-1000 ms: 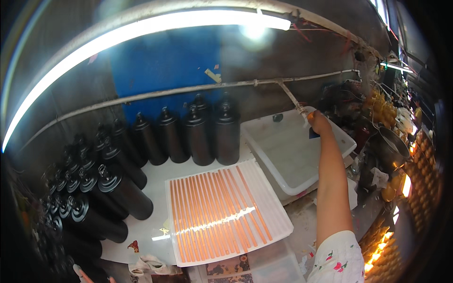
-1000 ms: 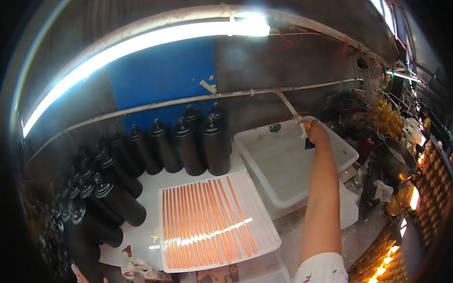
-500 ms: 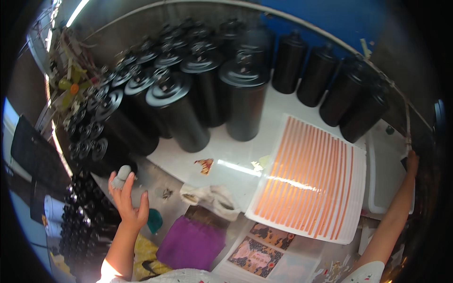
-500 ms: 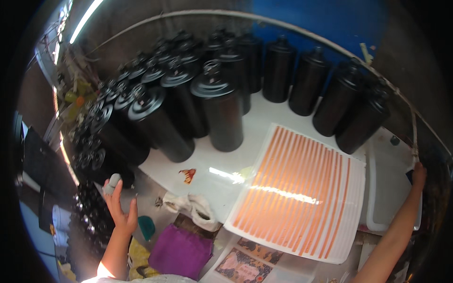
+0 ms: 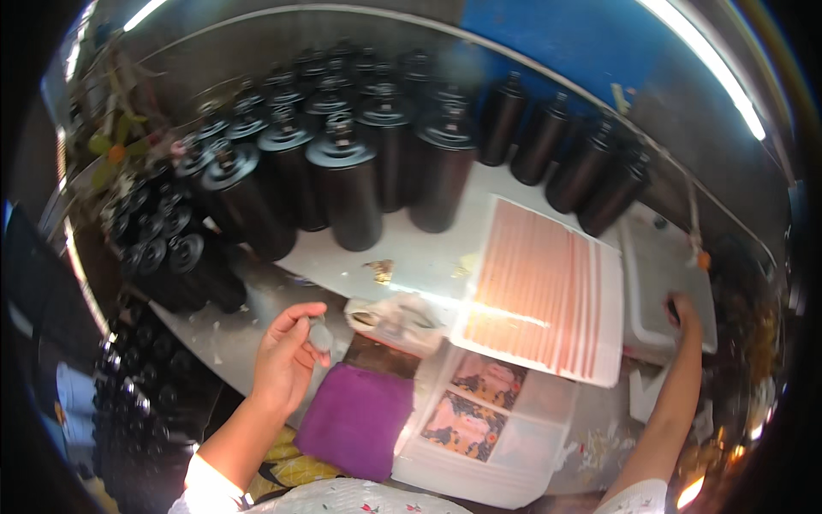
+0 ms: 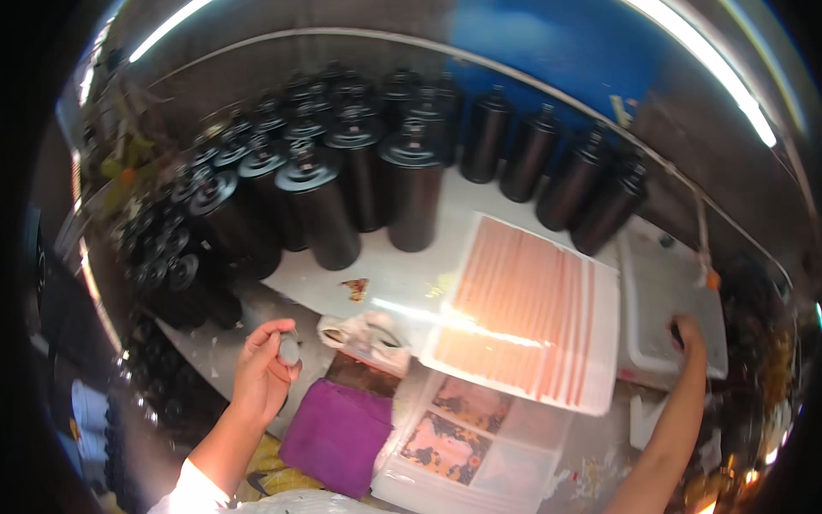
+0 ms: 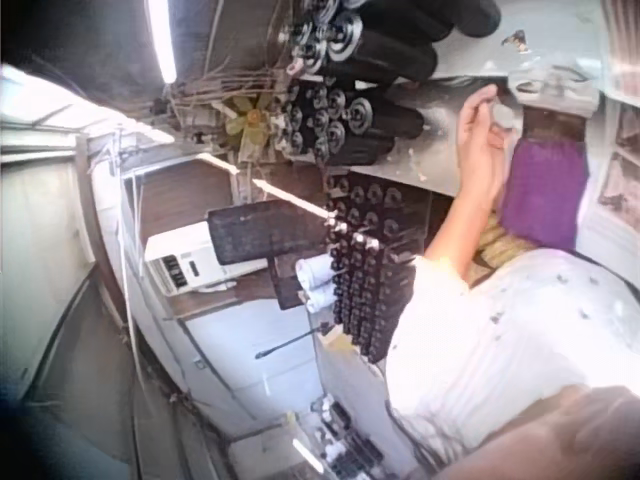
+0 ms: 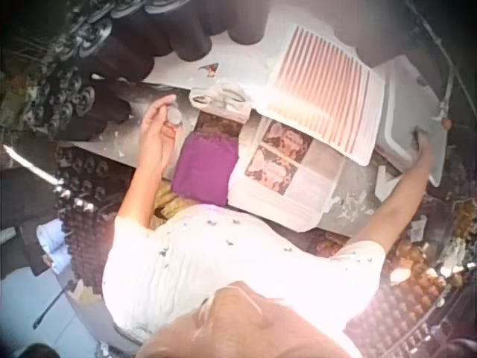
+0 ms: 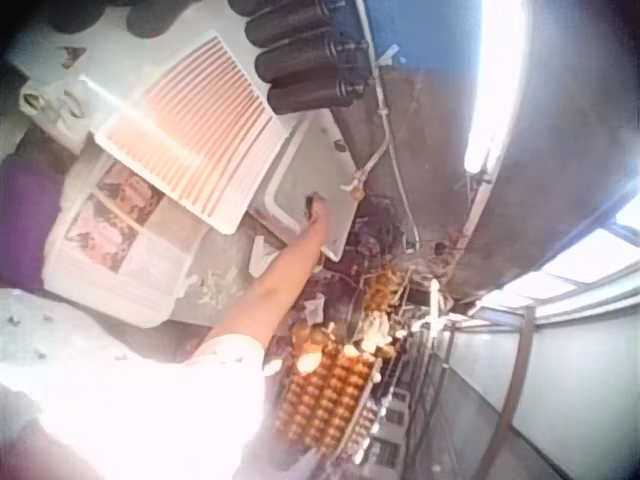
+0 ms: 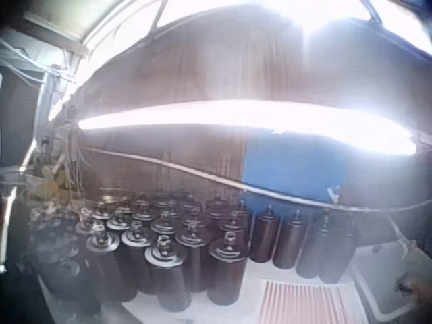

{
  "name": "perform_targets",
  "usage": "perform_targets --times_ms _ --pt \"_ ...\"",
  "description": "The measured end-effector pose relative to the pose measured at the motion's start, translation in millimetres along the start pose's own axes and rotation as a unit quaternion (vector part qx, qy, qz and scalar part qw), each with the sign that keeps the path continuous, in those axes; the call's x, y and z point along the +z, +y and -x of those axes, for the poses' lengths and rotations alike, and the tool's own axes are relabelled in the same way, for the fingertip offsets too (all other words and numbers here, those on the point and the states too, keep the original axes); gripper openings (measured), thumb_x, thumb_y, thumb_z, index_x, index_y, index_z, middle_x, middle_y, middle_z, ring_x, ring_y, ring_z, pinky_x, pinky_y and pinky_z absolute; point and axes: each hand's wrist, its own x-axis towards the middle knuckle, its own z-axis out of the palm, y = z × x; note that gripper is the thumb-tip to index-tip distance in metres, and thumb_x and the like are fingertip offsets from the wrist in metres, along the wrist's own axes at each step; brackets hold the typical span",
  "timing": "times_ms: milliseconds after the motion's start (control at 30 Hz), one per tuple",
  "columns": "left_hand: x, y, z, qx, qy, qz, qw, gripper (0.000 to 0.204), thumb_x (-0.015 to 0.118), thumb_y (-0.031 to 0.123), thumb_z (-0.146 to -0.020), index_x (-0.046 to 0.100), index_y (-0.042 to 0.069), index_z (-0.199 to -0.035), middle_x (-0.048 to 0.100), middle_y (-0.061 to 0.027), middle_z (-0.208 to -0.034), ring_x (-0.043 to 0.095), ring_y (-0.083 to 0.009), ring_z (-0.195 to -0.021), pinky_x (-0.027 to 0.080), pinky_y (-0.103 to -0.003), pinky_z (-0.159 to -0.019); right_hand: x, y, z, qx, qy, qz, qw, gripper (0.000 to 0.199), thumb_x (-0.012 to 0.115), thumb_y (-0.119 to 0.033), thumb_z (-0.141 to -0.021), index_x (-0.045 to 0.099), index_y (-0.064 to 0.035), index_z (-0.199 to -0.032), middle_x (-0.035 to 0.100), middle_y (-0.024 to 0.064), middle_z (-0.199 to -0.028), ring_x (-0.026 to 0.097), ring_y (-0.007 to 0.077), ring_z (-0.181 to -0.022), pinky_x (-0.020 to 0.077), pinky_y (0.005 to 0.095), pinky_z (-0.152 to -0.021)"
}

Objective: The person applies a printed label to a black cylindrical can, smoothing it out with a blue plastic scraper. They then apply a thin orange strip around the top rim of the can, pressing it down by hand. The process is repeated for a second can.

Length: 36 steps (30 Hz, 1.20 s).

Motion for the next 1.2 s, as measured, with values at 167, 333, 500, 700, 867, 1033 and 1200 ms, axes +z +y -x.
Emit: perform_targets --times_ms 167,333,500,700,867,1033,1200 --pt "76.5 -53.1 -1.6 -0.212 -0.312 0.112 0.919 0.030 0.067 0.024 -0.096 0.060 0.009 -0.120 0.060 -0.0020 -0.119 0.058 -0.0111 -0.093 0.049 -0.033 -0.083 8.0 -168.3 225.5 -0.103 -0.138 0.025 0.985 0.028 0.055 -0.024 -0.095 0.053 -0.0070 -0.073 0.050 0.0038 -0.058 0.040 0.0116 -0.039 0.0290 0.0270 -0.036" --pt "174.0 -137.4 14.4 -0.394 -0.328 0.171 0.841 0.027 0.063 0.021 -0.098 0.057 0.008 -0.122 0.060 -0.0038 -0.112 0.061 -0.0176 -0.098 0.053 -0.031 -0.085 88.7 -198.8 376.3 -0.166 -0.318 0.027 0.933 0.026 0.056 -0.021 -0.100 0.056 -0.0044 -0.080 0.053 0.0047 -0.066 0.046 0.0104 -0.046 0.0355 0.0247 -0.042" --pt "203.0 -151.9 26.4 -0.496 -0.255 0.173 0.812 0.017 0.054 0.025 -0.103 0.058 0.010 -0.110 0.059 -0.0025 -0.099 0.058 -0.0134 -0.084 0.051 -0.027 -0.068 156.4 -169.4 434.1 -0.292 -0.369 0.115 0.875 0.033 0.048 -0.025 -0.105 0.063 -0.0020 -0.088 0.059 0.0025 -0.077 0.056 0.0107 -0.072 0.0466 0.0266 -0.069" --pt "185.8 -134.0 21.1 -0.441 -0.310 0.062 0.840 0.024 0.048 0.032 -0.106 0.055 0.011 -0.096 0.039 0.0062 -0.066 0.022 -0.0042 -0.045 0.015 -0.023 -0.039 138.4 -176.3 366.9 -0.274 -0.177 0.037 0.945 0.030 0.050 -0.027 -0.104 0.066 -0.0013 -0.103 0.059 0.0030 -0.070 0.057 0.0091 -0.064 0.0456 0.0253 -0.066" --pt "163.9 -120.6 29.4 -0.393 -0.388 -0.066 0.831 0.020 0.052 0.027 -0.104 0.060 0.008 -0.105 0.043 0.0050 -0.078 0.027 -0.0047 -0.052 0.022 -0.022 -0.044 36.7 -47.1 128.7 -0.367 0.347 0.248 0.826 0.028 0.055 -0.022 -0.094 0.065 -0.0006 -0.109 0.070 0.0139 -0.079 0.067 0.0342 -0.087 0.0499 0.0373 -0.083" --pt "123.0 -110.3 18.9 -0.373 -0.415 -0.139 0.818 0.025 0.056 0.028 -0.102 0.061 0.008 -0.114 0.049 0.0019 -0.092 0.045 -0.0065 -0.068 0.025 -0.019 -0.050 8.4 -53.1 95.3 -0.247 0.044 0.239 0.938 0.025 0.058 -0.027 -0.092 0.063 -0.0025 -0.089 0.064 0.0092 -0.070 0.063 0.0260 -0.068 0.0479 0.0341 -0.062" --pt "86.5 -118.0 8.0 -0.446 -0.322 -0.089 0.830 0.021 0.055 0.026 -0.102 0.062 0.011 -0.114 0.054 0.0028 -0.101 0.063 -0.0087 -0.086 0.027 -0.019 -0.050 54.4 -151.0 243.8 -0.120 -0.158 -0.061 0.978 0.034 0.056 -0.031 -0.098 0.051 -0.0096 -0.073 0.046 0.0008 -0.059 0.041 0.0097 -0.045 0.0281 0.0237 -0.040"
